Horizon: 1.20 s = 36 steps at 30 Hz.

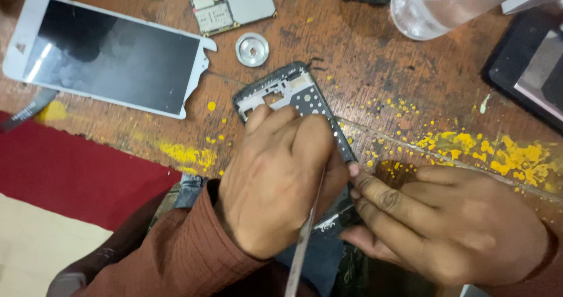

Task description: The person uses a metal prying tool to carefully separate a thin film or adhesive layer from the inner frame of a disassembled smartphone. The hands work along the edges of the phone chassis, lifting and peeling the material while other phone components lie on the table.

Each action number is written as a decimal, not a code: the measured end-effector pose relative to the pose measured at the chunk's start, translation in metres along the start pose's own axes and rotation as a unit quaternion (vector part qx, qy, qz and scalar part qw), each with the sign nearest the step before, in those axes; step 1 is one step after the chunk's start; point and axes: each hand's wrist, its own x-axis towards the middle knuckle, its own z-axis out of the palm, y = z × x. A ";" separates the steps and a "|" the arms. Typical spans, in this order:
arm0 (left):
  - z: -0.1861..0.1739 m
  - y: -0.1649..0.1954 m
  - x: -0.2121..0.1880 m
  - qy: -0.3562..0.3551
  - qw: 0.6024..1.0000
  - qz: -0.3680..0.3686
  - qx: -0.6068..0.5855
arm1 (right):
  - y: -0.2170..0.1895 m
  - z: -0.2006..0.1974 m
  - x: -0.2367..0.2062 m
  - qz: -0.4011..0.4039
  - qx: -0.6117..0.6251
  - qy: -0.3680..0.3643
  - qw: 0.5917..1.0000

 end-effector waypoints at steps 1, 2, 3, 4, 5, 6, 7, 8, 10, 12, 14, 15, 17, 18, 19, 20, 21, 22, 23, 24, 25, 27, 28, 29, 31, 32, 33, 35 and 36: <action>0.000 -0.001 -0.001 0.000 1.000 0.001 -0.009 | -0.001 0.001 0.000 -0.001 0.004 -0.002 1.000; 0.000 -0.002 -0.002 0.000 1.000 0.003 -0.015 | -0.001 0.001 0.000 -0.003 0.006 -0.001 1.000; 0.000 -0.003 -0.003 0.000 1.000 0.008 -0.019 | -0.001 0.002 0.001 -0.004 0.006 0.002 1.000; -0.001 -0.004 -0.004 -0.006 1.000 0.008 -0.020 | -0.001 0.003 0.000 0.000 0.005 -0.001 1.000; -0.001 -0.005 -0.005 -0.014 1.000 0.007 -0.021 | -0.002 0.003 -0.001 0.006 0.005 -0.005 1.000; -0.001 -0.006 -0.004 -0.022 0.999 0.008 -0.023 | -0.001 0.004 -0.001 0.012 0.004 -0.009 1.000; -0.002 -0.006 -0.004 -0.023 0.999 0.010 -0.023 | 0.001 0.005 -0.001 0.001 0.009 -0.005 1.000; -0.002 -0.006 -0.003 -0.023 0.999 0.011 -0.024 | 0.003 0.005 -0.002 -0.009 0.015 -0.003 1.000; -0.002 -0.006 -0.002 -0.016 1.000 0.010 -0.023 | 0.006 0.005 -0.002 -0.017 0.021 -0.003 1.000; -0.002 -0.005 -0.001 -0.002 1.000 0.003 -0.018 | 0.006 0.005 -0.002 -0.015 0.024 -0.008 1.000; -0.002 -0.005 0.000 -0.011 1.000 -0.014 -0.020 | 0.007 0.004 -0.001 -0.021 0.015 -0.002 1.000; -0.003 -0.005 0.000 -0.016 0.999 -0.021 -0.022 | 0.007 0.003 0.000 -0.023 0.009 0.001 1.000; -0.004 -0.006 0.000 -0.014 1.000 -0.007 -0.025 | 0.010 0.002 0.001 -0.032 0.011 -0.015 0.999; -0.004 -0.006 0.000 -0.012 1.000 -0.001 -0.026 | 0.011 0.003 0.002 -0.039 0.013 -0.022 0.999; -0.005 -0.007 -0.001 -0.014 1.000 0.001 -0.027 | 0.013 0.002 0.004 -0.043 0.020 -0.022 0.999; -0.006 -0.007 -0.001 -0.016 0.999 0.002 -0.029 | 0.014 0.002 0.004 -0.046 0.029 -0.022 0.998; -0.008 -0.007 -0.001 -0.019 0.999 0.002 -0.031 | 0.015 0.001 0.005 -0.049 0.038 -0.022 0.998; -0.008 -0.008 -0.001 -0.018 0.999 0.006 -0.033 | 0.015 0.002 0.007 -0.037 0.041 -0.022 0.998; -0.008 -0.008 -0.001 -0.017 0.999 0.009 -0.036 | 0.015 0.001 0.008 -0.025 0.043 -0.022 0.998; -0.008 -0.008 -0.001 -0.016 0.999 0.012 -0.038 | 0.014 0.001 0.009 -0.014 0.047 -0.023 0.999; -0.008 -0.009 -0.001 -0.019 0.999 0.007 -0.037 | 0.013 0.001 0.010 -0.015 0.039 -0.025 0.999; -0.006 -0.011 -0.002 -0.026 0.999 -0.001 -0.033 | 0.012 0.001 0.012 -0.017 0.020 -0.028 0.999; -0.006 -0.012 -0.003 -0.032 0.999 0.001 -0.038 | 0.012 0.001 0.012 -0.025 0.014 -0.024 0.999; -0.007 -0.013 -0.005 -0.036 0.998 0.004 -0.045 | 0.012 0.001 0.012 -0.033 0.007 -0.022 0.999; -0.009 -0.015 -0.006 -0.047 0.997 0.005 -0.060 | 0.013 0.002 0.012 -0.047 0.004 -0.019 0.999; -0.012 -0.015 -0.006 -0.056 0.996 0.003 -0.069 | 0.013 0.002 0.012 -0.050 0.008 -0.019 0.999; -0.014 -0.014 -0.005 -0.067 0.995 0.001 -0.080 | 0.012 0.003 0.012 -0.051 0.014 -0.019 0.998; -0.017 -0.010 -0.001 -0.057 0.995 -0.005 -0.078 | 0.012 0.004 0.013 -0.038 0.006 -0.010 0.999; -0.018 -0.008 0.002 -0.051 0.996 -0.004 -0.077 | 0.012 0.003 0.014 -0.031 0.000 -0.006 0.999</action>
